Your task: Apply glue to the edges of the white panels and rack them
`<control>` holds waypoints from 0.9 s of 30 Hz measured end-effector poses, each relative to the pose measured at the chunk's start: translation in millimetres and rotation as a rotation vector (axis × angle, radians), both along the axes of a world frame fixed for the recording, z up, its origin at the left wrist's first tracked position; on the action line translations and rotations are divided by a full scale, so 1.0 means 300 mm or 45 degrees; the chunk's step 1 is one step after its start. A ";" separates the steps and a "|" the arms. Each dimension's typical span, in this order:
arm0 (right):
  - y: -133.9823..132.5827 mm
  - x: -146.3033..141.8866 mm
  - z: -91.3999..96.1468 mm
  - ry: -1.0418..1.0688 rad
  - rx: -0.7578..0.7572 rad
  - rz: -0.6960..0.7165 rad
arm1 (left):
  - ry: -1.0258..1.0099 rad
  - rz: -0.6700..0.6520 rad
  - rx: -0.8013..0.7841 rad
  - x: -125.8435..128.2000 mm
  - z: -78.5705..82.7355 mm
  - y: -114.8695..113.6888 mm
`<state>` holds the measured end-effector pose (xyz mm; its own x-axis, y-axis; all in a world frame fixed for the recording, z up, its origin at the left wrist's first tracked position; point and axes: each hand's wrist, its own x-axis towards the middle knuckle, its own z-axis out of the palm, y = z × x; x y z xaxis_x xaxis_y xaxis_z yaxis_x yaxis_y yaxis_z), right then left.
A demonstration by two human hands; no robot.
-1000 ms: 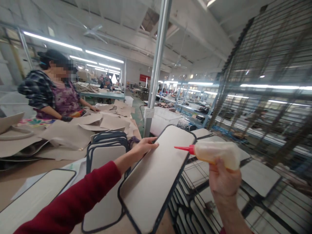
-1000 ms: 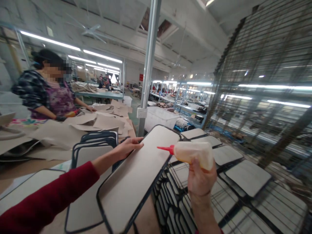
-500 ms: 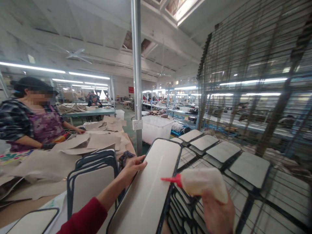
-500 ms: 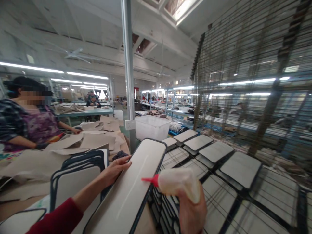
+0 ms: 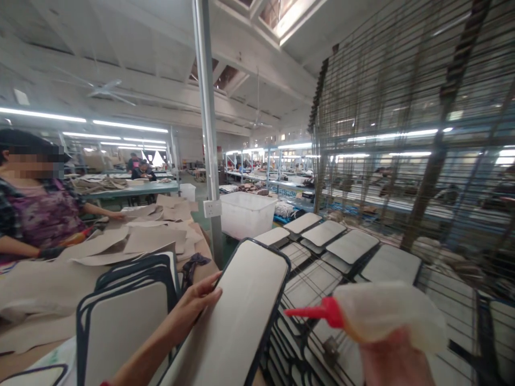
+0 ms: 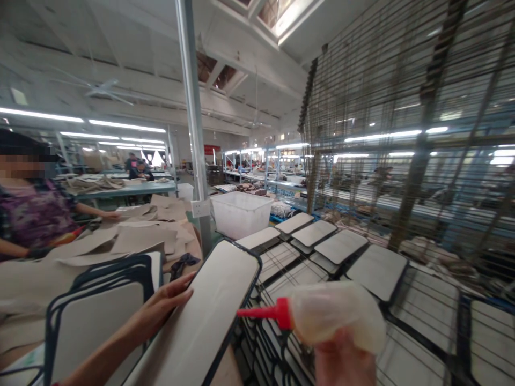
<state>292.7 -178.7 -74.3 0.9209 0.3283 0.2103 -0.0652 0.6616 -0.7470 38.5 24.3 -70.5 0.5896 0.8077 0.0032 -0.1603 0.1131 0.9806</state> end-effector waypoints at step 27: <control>-0.071 0.277 0.151 -0.610 0.064 0.479 | 0.260 0.001 0.136 -0.063 0.087 -0.171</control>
<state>375.8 -200.1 -29.1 0.5429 0.5918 0.5958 0.0341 0.6934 -0.7198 19.6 -27.1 -44.3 0.5863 0.8095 -0.0308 0.0426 0.0071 0.9991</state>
